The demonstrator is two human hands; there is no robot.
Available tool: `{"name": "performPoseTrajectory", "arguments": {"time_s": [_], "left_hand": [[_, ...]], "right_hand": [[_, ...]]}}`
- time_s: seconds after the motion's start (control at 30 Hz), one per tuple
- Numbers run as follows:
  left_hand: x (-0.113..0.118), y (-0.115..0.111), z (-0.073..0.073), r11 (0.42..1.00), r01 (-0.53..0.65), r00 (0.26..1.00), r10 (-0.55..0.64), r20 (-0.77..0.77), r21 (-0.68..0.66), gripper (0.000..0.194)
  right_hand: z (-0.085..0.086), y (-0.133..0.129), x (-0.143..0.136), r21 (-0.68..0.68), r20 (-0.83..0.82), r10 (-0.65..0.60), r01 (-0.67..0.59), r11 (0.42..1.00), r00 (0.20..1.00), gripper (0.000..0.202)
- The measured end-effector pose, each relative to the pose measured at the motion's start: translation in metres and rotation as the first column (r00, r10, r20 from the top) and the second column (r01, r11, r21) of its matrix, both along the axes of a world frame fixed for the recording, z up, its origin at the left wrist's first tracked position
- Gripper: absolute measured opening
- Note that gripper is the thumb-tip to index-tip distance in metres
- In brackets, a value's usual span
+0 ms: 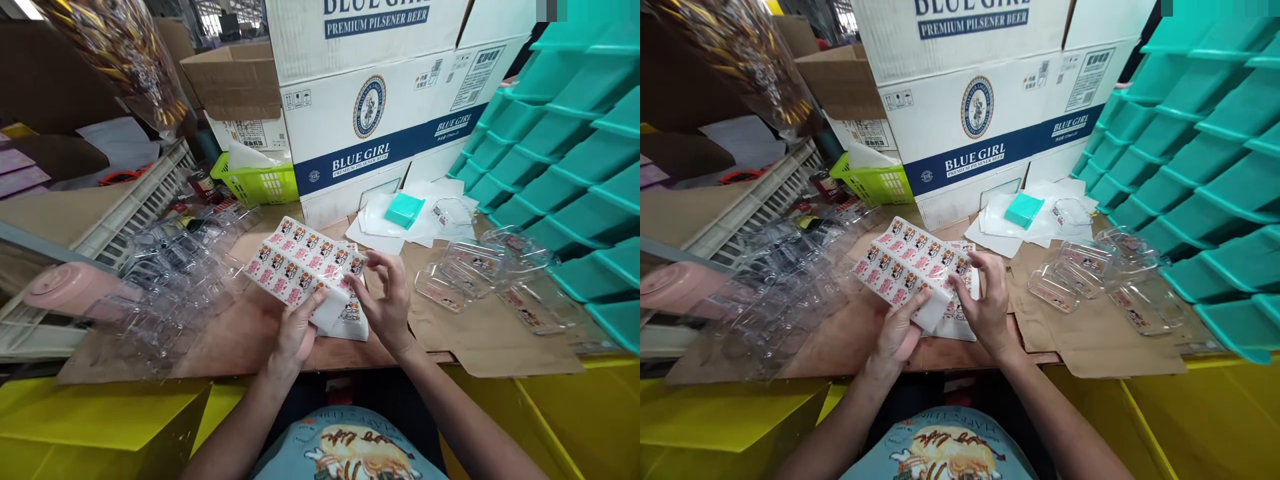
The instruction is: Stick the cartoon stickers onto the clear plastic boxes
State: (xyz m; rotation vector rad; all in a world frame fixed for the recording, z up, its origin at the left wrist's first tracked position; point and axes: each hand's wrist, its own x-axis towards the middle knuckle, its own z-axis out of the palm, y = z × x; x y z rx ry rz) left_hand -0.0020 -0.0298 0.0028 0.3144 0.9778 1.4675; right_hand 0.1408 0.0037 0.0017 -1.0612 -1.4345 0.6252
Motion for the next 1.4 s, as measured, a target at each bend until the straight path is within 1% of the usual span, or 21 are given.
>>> {"name": "performPoseTrajectory", "arguments": {"time_s": [0.07, 0.13, 0.27, 0.47, 0.53, 0.6, 0.7, 0.77, 0.83, 0.87, 0.9, 0.97, 1.0, 1.03, 1.07, 1.13, 1.17, 1.2, 1.27, 1.33, 1.4], "left_hand": [[0.001, -0.002, -0.002, 0.999, -0.047, 0.998, 0.048, -0.034, 0.016, 0.048], [0.002, -0.004, -0.005, 0.996, -0.084, 0.994, 0.086, -0.065, 0.037, 0.044], [0.004, -0.003, -0.006, 0.994, -0.093, 0.991, 0.098, -0.09, 0.057, 0.036], [0.005, -0.001, -0.008, 0.998, -0.045, 0.995, 0.049, -0.092, 0.038, 0.032], [0.007, -0.001, -0.009, 0.999, -0.029, 0.993, 0.033, -0.11, 0.039, 0.033], [0.008, -0.001, -0.009, 0.999, -0.004, 0.991, 0.01, -0.13, 0.048, 0.035], [0.004, 0.006, -0.01, 0.995, 0.088, 0.985, -0.079, -0.155, 0.052, 0.04], [-0.006, 0.016, -0.013, 0.968, 0.25, 0.952, -0.243, -0.188, 0.016, 0.041], [-0.019, 0.03, -0.016, 0.923, 0.384, 0.871, -0.37, -0.324, -0.023, 0.047], [-0.024, 0.037, -0.017, 0.928, 0.372, 0.827, -0.338, -0.449, -0.014, 0.053], [-0.028, 0.042, -0.017, 0.954, 0.297, 0.775, -0.22, -0.592, 0.035, 0.06], [-0.027, 0.046, -0.012, 0.968, 0.089, 0.613, 0.131, -0.779, 0.233, 0.068], [-0.022, 0.045, -0.007, 0.949, 0.06, 0.555, 0.226, -0.801, 0.31, 0.064], [-0.014, 0.042, -0.002, 0.937, 0.104, 0.564, 0.222, -0.796, 0.335, 0.054], [-0.004, 0.038, 0.003, 0.928, 0.201, 0.635, 0.121, -0.763, 0.314, 0.045], [0.015, 0.032, 0.01, 0.87, 0.422, 0.8, -0.226, -0.556, 0.255, 0.049], [0.022, 0.03, 0.012, 0.843, 0.477, 0.842, -0.359, -0.402, 0.248, 0.057], [0.026, 0.029, 0.012, 0.845, 0.477, 0.871, -0.42, -0.255, 0.242, 0.063], [0.026, 0.028, 0.008, 0.893, 0.397, 0.918, -0.389, -0.082, 0.213, 0.067], [0.016, 0.024, 0.003, 0.919, 0.334, 0.943, -0.328, -0.062, 0.208, 0.065], [0.006, 0.017, 0.001, 0.901, 0.35, 0.936, -0.33, -0.119, 0.255, 0.064]], "right_hand": [[0.002, -0.006, 0.003, 0.191, 0.281, -0.064, 0.009, 0.982, 0.958, 0.028], [0.004, -0.013, 0.002, 0.255, 0.454, -0.073, -0.051, 0.966, 0.888, 0.023], [0.003, -0.017, -0.004, 0.263, 0.519, -0.116, -0.03, 0.964, 0.847, 0.021], [-0.007, -0.011, -0.009, 0.165, 0.255, 0.066, -0.11, 0.98, 0.965, 0.013], [-0.007, -0.01, -0.009, 0.058, 0.134, 0.109, -0.117, 0.991, 0.985, 0.009], [-0.007, -0.007, -0.006, -0.135, -0.057, 0.149, -0.156, 0.979, 0.987, 0.012], [-0.01, 0.008, 0.011, -0.369, -0.373, 0.045, -0.193, 0.909, 0.927, 0.018], [-0.012, 0.021, 0.03, -0.379, -0.476, -0.102, -0.1, 0.92, 0.873, 0.019], [-0.009, 0.032, 0.051, -0.309, -0.494, -0.208, 0.054, 0.95, 0.844, 0.02], [-0.007, 0.036, 0.06, -0.264, -0.474, -0.242, 0.126, 0.956, 0.847, 0.02], [-0.003, 0.038, 0.066, -0.213, -0.433, -0.273, 0.196, 0.957, 0.859, 0.019], [0.003, 0.037, 0.071, -0.071, -0.303, -0.332, 0.327, 0.942, 0.893, 0.017], [0.005, 0.035, 0.069, 0.026, -0.216, -0.363, 0.377, 0.926, 0.906, 0.015], [0.007, 0.033, 0.064, 0.132, -0.122, -0.39, 0.404, 0.905, 0.913, 0.012], [0.007, 0.029, 0.056, 0.236, -0.025, -0.4, 0.394, 0.888, 0.916, 0.009], [0.006, 0.02, 0.04, 0.365, 0.178, -0.35, 0.269, 0.891, 0.92, 0.007], [0.006, 0.015, 0.032, 0.373, 0.276, -0.283, 0.169, 0.913, 0.919, 0.006], [0.006, 0.01, 0.027, 0.34, 0.353, -0.189, 0.063, 0.938, 0.917, 0.006], [0.01, 0.003, 0.025, 0.191, 0.378, 0.028, -0.107, 0.976, 0.926, 0.019], [0.017, 0.003, 0.033, 0.018, 0.212, 0.155, -0.162, 0.987, 0.965, 0.03], [0.024, 0.01, 0.044, -0.178, 0.015, 0.188, -0.182, 0.967, 0.982, 0.031]]}}
